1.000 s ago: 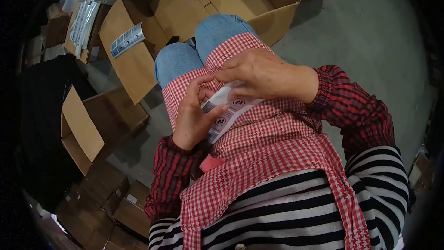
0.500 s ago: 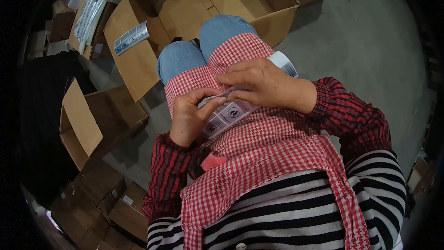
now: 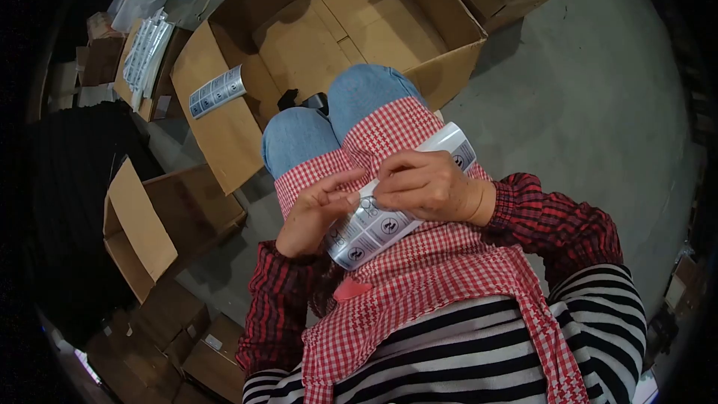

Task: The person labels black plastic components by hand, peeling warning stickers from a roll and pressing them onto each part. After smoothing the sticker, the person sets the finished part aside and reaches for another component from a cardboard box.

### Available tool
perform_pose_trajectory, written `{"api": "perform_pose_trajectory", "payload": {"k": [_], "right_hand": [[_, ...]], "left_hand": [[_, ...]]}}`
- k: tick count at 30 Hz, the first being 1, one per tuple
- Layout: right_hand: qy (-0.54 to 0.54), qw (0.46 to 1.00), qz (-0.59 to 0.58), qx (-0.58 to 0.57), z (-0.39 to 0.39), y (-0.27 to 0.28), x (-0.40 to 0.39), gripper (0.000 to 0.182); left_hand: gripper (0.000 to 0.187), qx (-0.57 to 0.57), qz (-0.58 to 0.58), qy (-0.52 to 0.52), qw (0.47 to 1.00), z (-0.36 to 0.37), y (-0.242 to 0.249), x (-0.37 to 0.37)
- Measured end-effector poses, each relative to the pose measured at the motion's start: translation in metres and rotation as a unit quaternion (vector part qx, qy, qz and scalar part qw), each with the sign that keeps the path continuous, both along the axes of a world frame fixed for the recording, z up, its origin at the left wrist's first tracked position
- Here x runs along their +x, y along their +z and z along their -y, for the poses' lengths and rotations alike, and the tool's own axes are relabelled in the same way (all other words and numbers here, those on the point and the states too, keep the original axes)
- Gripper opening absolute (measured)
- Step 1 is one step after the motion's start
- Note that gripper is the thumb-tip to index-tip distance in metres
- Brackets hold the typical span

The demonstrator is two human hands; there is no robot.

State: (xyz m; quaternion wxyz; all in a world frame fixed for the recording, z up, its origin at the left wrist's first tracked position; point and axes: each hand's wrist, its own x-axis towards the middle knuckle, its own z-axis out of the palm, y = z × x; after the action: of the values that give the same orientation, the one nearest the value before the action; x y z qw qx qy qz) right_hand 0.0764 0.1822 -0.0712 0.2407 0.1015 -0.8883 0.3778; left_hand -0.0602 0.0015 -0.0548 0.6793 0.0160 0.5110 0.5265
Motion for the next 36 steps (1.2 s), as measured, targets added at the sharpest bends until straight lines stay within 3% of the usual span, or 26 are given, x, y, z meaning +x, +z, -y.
{"api": "perform_pose_trajectory", "payload": {"k": [6,8,9,10,11,12,13,15,19,23,26,28,33,35,36], "right_hand": [[0.125,0.988,0.014,-0.087,-0.024,0.025,-0.009,0.016],[0.115,0.982,0.042,-0.142,-0.054,0.040,-0.023,0.015],[0.092,0.978,0.059,-0.179,-0.074,0.041,-0.035,0.020],[0.041,0.973,0.039,-0.223,-0.088,0.033,-0.050,0.034],[-0.010,0.964,0.019,-0.264,-0.105,0.022,-0.068,0.048],[-0.014,0.973,0.060,-0.220,-0.127,0.009,-0.087,0.060],[-0.017,0.979,0.102,-0.178,-0.150,-0.009,-0.106,0.074],[-0.007,0.979,0.179,-0.098,-0.183,-0.081,-0.139,0.089],[0.135,0.892,0.428,0.058,-0.194,-0.205,-0.158,0.105],[0.226,0.824,0.504,0.131,-0.190,-0.289,-0.152,0.111],[0.268,0.806,0.490,0.197,-0.192,-0.311,-0.161,0.112],[0.323,0.819,0.390,0.271,-0.193,-0.313,-0.160,0.111],[0.329,0.836,0.357,0.257,-0.159,-0.317,-0.168,0.102],[0.341,0.745,0.520,0.242,-0.160,-0.298,-0.185,0.106],[0.339,0.747,0.519,0.241,-0.162,-0.307,-0.181,0.106]], "left_hand": [[0.038,-0.029,0.018,-0.055,0.998,-0.005,-0.014,-0.013],[0.035,-0.046,-0.088,-0.077,0.992,-0.009,-0.016,-0.014],[0.033,-0.035,-0.220,-0.090,0.971,-0.009,-0.024,-0.009],[0.033,-0.034,-0.215,-0.092,0.972,-0.011,-0.025,-0.009],[0.032,0.023,-0.302,-0.120,0.946,-0.015,-0.026,-0.010],[0.032,0.082,-0.386,-0.144,0.907,-0.019,-0.027,-0.014],[0.029,0.027,-0.300,-0.159,0.940,-0.022,-0.022,-0.021],[0.029,0.019,-0.292,-0.181,0.939,-0.030,-0.012,-0.039],[0.028,0.020,-0.284,-0.183,0.941,-0.041,-0.005,-0.061],[0.026,0.030,-0.296,-0.171,0.939,-0.050,-0.016,-0.073],[0.025,0.059,-0.305,-0.151,0.938,-0.056,-0.024,-0.073],[0.024,0.077,-0.295,-0.140,0.942,-0.064,-0.029,-0.074],[0.024,0.100,-0.273,-0.130,0.948,-0.072,-0.037,-0.073],[0.023,0.097,-0.267,-0.128,0.950,-0.074,-0.036,-0.073],[0.023,0.095,-0.258,-0.122,0.954,-0.075,-0.035,-0.074]]}}
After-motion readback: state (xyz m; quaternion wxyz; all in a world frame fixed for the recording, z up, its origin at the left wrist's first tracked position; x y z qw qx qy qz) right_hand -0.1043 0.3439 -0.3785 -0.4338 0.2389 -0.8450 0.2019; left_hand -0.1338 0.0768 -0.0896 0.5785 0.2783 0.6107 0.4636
